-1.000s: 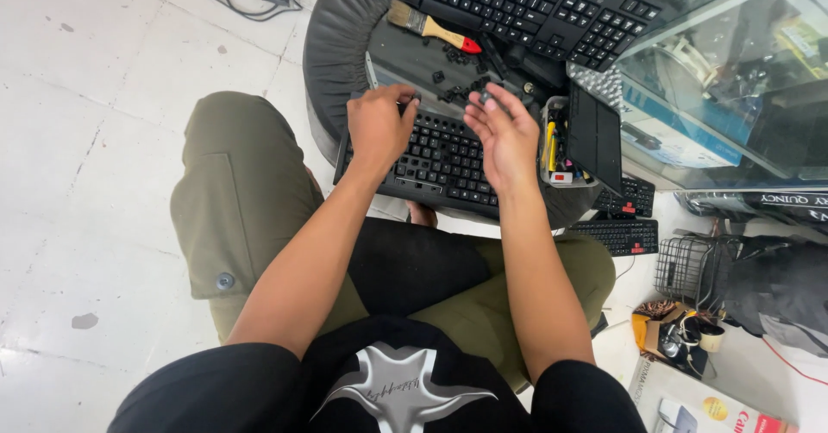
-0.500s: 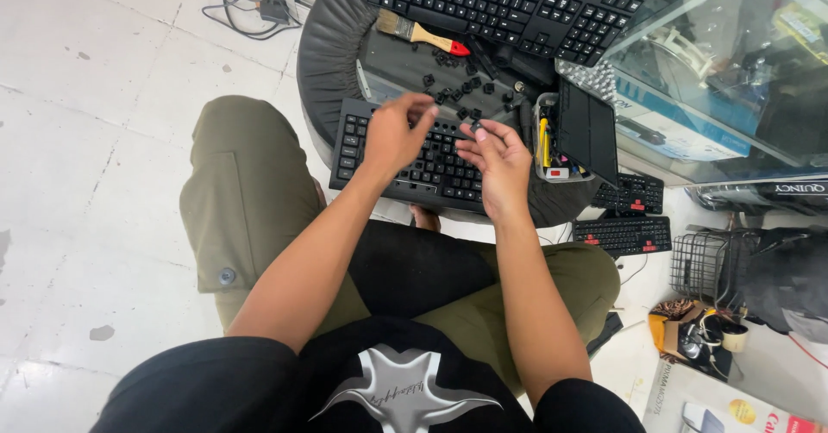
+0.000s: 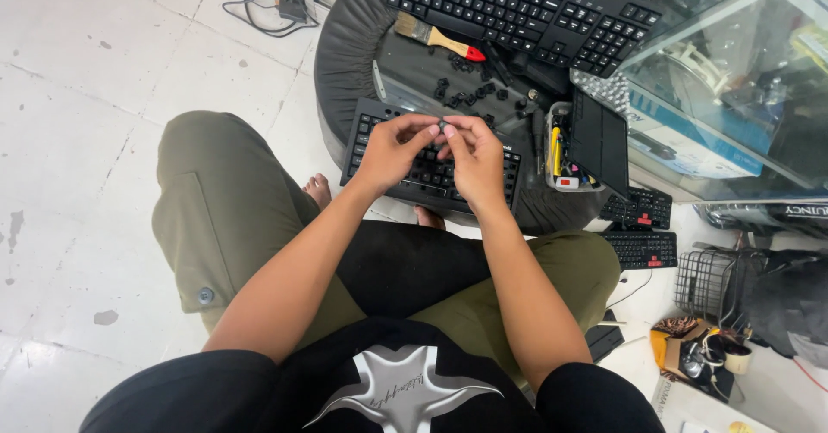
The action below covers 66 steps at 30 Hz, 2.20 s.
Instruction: The person sits cross-legged on the floor and assembles a black keyboard by inserting keycaps into the keyboard base. They pick up keycaps from a nearby pile and press them into place one by one.
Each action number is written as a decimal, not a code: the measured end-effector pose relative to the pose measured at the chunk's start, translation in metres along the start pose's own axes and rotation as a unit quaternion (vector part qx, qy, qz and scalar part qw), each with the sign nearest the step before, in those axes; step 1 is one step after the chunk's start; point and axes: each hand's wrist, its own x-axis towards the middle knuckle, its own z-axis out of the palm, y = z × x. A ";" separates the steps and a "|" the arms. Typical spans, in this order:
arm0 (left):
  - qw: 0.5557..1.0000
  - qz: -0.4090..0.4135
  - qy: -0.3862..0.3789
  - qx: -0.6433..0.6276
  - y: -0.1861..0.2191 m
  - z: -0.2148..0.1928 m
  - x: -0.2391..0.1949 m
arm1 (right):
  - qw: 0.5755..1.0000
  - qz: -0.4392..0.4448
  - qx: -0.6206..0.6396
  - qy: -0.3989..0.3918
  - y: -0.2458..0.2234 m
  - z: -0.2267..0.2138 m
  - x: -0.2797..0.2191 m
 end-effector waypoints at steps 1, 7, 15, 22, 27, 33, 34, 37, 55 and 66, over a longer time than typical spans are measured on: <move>1.000 -0.001 0.004 -0.002 0.001 -0.003 -0.001 | 1.000 0.000 -0.002 -0.005 0.001 0.003 0.001; 0.999 -0.012 0.026 -0.032 0.006 -0.025 -0.004 | 0.999 -0.025 -0.002 -0.037 0.014 0.018 0.004; 0.998 -0.005 0.032 -0.060 0.029 -0.029 -0.012 | 0.982 -0.171 -0.078 -0.014 0.002 0.019 -0.002; 0.996 0.013 0.014 -0.089 0.028 -0.034 -0.011 | 0.994 -0.062 0.089 -0.033 0.024 0.018 0.004; 0.998 0.030 0.003 -0.052 0.027 -0.037 -0.011 | 0.980 -0.001 0.191 -0.048 0.022 0.021 0.003; 0.997 0.072 0.004 0.000 0.019 -0.042 -0.008 | 0.987 -0.020 0.140 -0.077 0.009 0.015 0.007; 0.997 0.072 0.003 0.000 0.024 -0.043 -0.010 | 0.987 -0.020 0.141 -0.076 0.006 0.014 0.008; 0.999 0.044 -0.014 -0.018 0.035 -0.044 -0.012 | 0.988 -0.046 0.114 -0.097 0.001 0.009 0.011; 0.989 -0.018 0.108 0.097 0.011 -0.076 0.011 | 0.951 -0.240 -0.137 -0.139 -0.025 0.007 0.019; 0.903 -0.025 0.084 0.421 -0.039 -0.071 0.017 | 0.920 -0.216 -0.272 -0.184 0.023 0.024 0.008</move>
